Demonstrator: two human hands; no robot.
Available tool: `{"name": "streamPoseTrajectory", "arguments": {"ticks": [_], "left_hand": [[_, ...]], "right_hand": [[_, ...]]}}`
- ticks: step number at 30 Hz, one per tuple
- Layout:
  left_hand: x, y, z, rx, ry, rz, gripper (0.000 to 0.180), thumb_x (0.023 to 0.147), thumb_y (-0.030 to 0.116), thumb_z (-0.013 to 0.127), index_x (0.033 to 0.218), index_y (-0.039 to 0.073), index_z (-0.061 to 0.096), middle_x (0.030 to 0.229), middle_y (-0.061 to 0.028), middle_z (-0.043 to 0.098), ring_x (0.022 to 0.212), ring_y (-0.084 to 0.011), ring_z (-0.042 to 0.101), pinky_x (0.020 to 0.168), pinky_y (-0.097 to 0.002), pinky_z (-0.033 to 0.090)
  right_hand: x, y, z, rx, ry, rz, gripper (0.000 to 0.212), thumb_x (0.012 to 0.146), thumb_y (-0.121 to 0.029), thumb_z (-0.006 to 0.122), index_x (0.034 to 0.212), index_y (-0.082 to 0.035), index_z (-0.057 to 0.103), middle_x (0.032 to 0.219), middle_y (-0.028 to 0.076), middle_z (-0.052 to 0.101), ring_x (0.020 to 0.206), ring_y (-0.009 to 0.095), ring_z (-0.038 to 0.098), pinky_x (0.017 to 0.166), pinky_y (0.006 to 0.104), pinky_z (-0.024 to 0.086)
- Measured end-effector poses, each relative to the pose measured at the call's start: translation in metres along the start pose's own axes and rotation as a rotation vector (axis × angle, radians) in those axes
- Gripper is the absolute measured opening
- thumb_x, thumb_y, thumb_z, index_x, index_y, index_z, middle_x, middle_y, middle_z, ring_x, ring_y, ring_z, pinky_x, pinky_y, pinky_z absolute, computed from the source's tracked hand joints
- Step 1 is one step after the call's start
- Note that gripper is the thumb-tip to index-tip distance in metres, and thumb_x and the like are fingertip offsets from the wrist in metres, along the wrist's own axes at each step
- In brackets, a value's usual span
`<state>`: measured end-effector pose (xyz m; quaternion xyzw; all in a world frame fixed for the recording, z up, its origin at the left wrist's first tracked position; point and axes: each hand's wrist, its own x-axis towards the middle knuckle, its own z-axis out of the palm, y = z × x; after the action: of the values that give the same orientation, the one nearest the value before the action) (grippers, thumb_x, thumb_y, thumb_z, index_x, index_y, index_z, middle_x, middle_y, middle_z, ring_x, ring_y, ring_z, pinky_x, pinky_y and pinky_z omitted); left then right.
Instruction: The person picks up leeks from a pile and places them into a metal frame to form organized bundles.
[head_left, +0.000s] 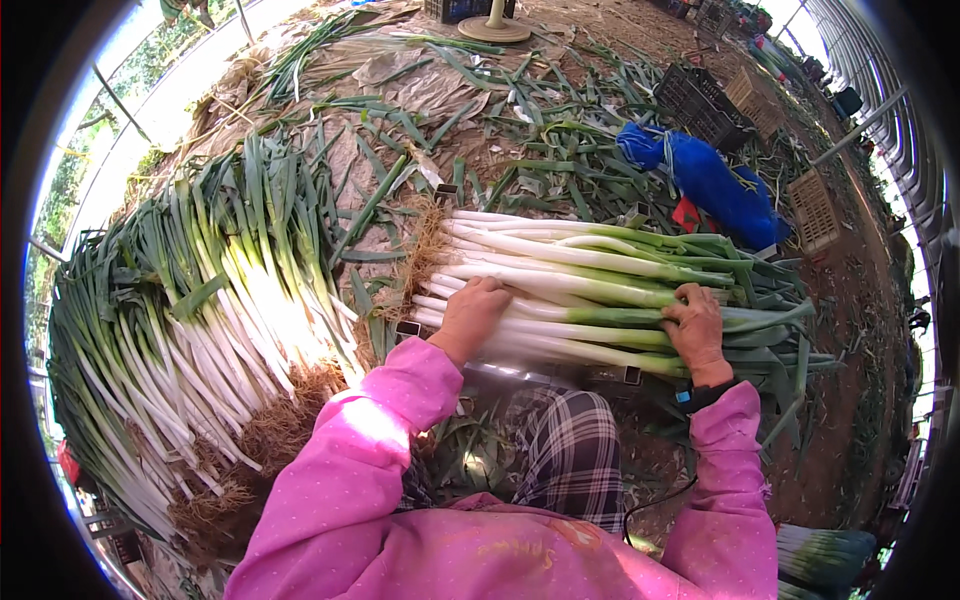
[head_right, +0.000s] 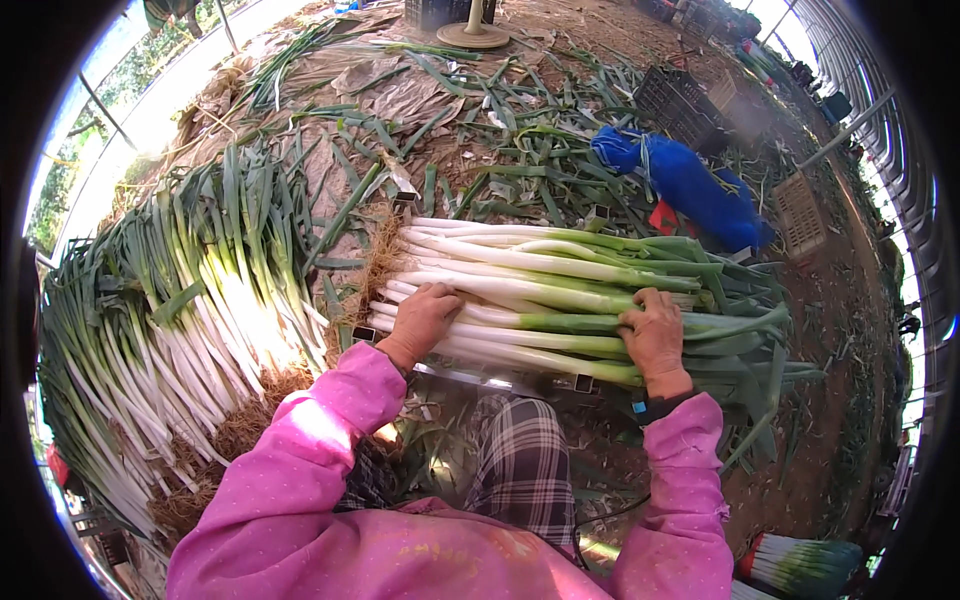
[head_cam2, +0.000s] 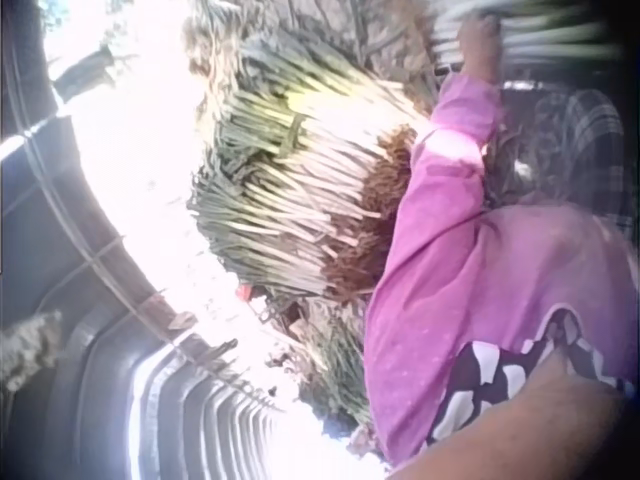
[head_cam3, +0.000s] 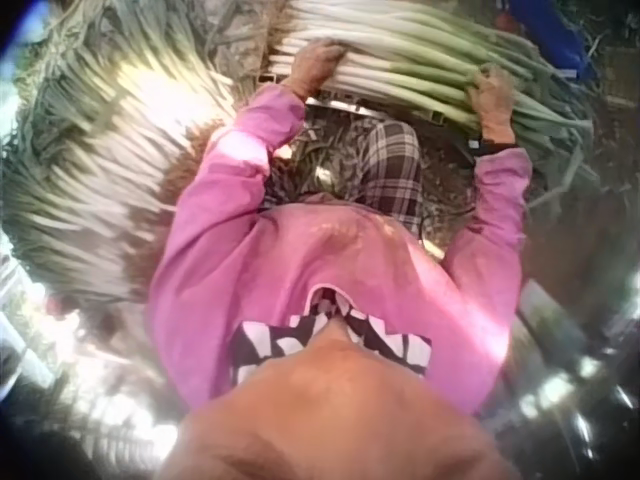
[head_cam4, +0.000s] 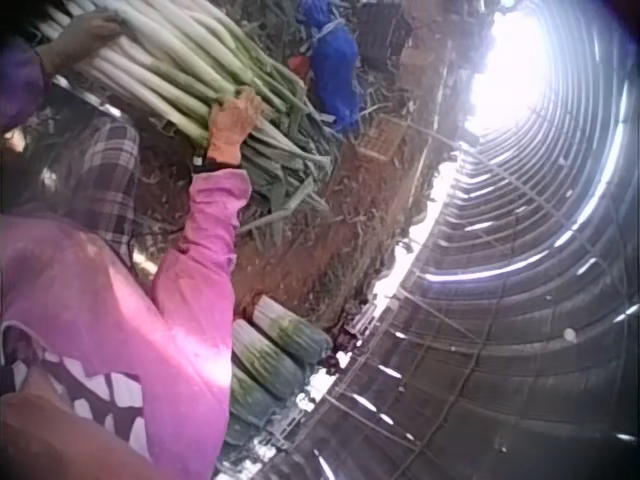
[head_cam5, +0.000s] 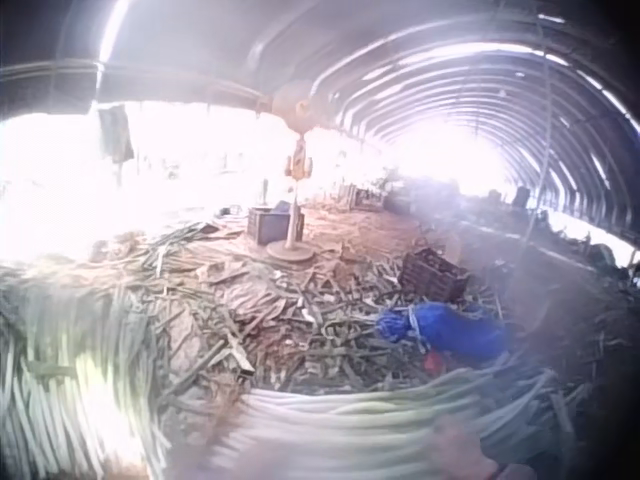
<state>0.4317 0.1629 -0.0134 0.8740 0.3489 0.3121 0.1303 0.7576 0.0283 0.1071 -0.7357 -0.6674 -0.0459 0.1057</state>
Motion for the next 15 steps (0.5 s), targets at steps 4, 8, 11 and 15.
{"name": "streamPoseTrajectory", "arguments": {"ticks": [4,8,11,15], "left_hand": [[0.013,-0.004,-0.017,0.032,-0.187,-0.037,0.014,0.081,0.017,0.059,0.091,0.012,0.069,0.094,-0.0046,0.063,0.088,-0.0222,0.061,0.074,-0.0347,0.052],[0.013,-0.036,-0.028,0.138,-0.077,-0.118,0.040,0.090,0.033,0.054,0.125,0.013,0.057,0.130,-0.0116,0.053,0.121,-0.0288,0.050,0.102,-0.0449,0.038],[0.011,-0.047,-0.028,0.124,-0.565,-0.404,0.059,0.096,0.048,0.035,0.146,0.018,0.030,0.155,-0.0123,0.020,0.144,-0.0334,0.014,0.113,-0.0552,0.014],[0.007,-0.061,-0.016,0.088,-0.504,-0.395,0.058,0.095,0.048,0.038,0.147,0.022,0.029,0.155,-0.0174,0.014,0.142,-0.0392,0.015,0.113,-0.0556,0.016]], "right_hand": [[-0.006,0.002,0.006,-0.101,0.047,-0.126,0.016,0.059,-0.014,0.077,0.074,-0.016,0.071,0.102,0.004,0.056,0.102,0.026,0.051,0.085,0.0409,0.041],[0.008,0.010,0.008,0.029,0.000,-0.153,0.026,0.058,-0.011,0.077,0.083,-0.014,0.071,0.100,0.005,0.057,0.103,0.027,0.051,0.088,0.0411,0.041],[0.015,0.017,0.007,0.151,-0.063,-0.164,0.037,0.057,-0.008,0.077,0.094,-0.012,0.070,0.101,0.006,0.059,0.103,0.029,0.052,0.091,0.0414,0.041],[0.032,0.024,0.011,0.254,-0.143,-0.156,0.040,0.057,-0.003,0.075,0.097,-0.008,0.071,0.102,0.009,0.061,0.102,0.031,0.055,0.091,0.0399,0.044]]}}
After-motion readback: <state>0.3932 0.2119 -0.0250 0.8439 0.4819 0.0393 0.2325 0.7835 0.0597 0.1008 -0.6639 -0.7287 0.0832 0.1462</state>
